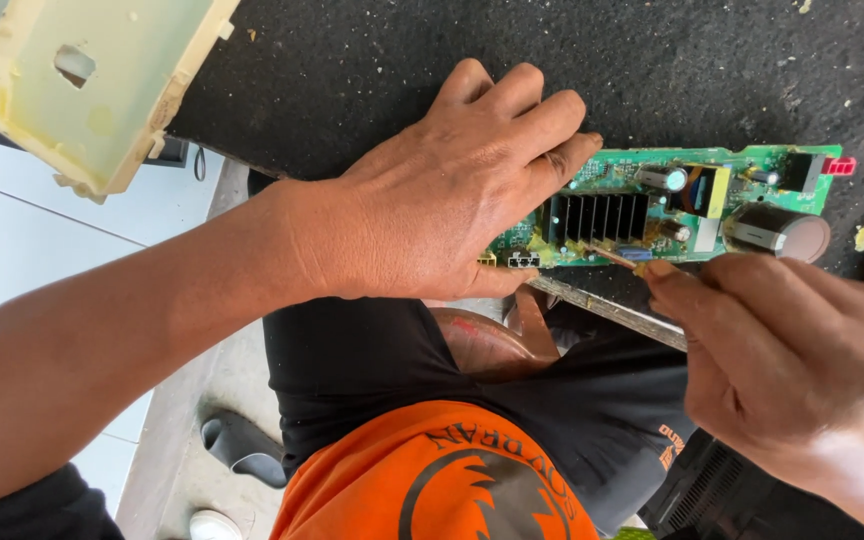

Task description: The person scrapes residue off a green circuit board using a screwdriver, then uses pliers to remove small components from the board. The person works at a cluttered table with various tools nearby.

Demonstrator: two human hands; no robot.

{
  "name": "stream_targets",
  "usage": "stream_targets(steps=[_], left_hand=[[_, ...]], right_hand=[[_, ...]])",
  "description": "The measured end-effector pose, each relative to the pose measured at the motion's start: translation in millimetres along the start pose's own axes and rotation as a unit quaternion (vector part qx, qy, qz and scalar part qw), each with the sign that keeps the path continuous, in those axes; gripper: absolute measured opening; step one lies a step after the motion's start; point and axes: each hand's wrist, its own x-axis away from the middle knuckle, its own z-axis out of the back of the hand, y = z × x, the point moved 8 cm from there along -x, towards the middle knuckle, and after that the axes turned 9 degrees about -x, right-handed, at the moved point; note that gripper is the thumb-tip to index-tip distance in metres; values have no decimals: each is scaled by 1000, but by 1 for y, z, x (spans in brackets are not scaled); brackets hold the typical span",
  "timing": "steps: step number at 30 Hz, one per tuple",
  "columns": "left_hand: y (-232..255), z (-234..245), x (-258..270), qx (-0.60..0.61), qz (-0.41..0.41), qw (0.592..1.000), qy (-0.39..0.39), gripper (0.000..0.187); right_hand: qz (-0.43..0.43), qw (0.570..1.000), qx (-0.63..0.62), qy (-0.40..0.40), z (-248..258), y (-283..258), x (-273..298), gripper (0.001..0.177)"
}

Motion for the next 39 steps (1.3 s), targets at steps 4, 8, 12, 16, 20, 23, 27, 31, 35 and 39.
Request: stream_targets(steps=[4,8,12,16,20,23,27,31,35,39], left_hand=[[1,-5,2,2,-1,1000,-14,105],[-1,-6,1,-5,6,1000,-18,101],[-1,-1,-2,9,5,1000,3,97],[-1,-1,1,19,-2,1000,11,93],[-1,0,2,26,9,999,18,93],[1,3,5,33,10,999,20,96],[12,24,6,60,28,998,16,98],[28,38,7,54,77,995,44,96],[25,18,2,67,132,989,17,93],[23,13,2,68,131,989,3,98]], right_hand=[[-22,995,56,-74,6,-5,-21,24],[22,988,98,-120,10,-10,-40,28],[42,953,218,-206,-2,-11,-41,24],[73,916,305,-251,-5,-11,-38,22],[20,955,242,-169,15,-30,-10,13],[-54,998,-4,-37,26,-31,29,32],[-153,977,-29,145,24,-48,58,9],[-251,935,-71,242,4,-58,75,10],[-322,903,-97,268,-20,-55,84,13],[-356,890,-117,259,-39,-49,86,20]])
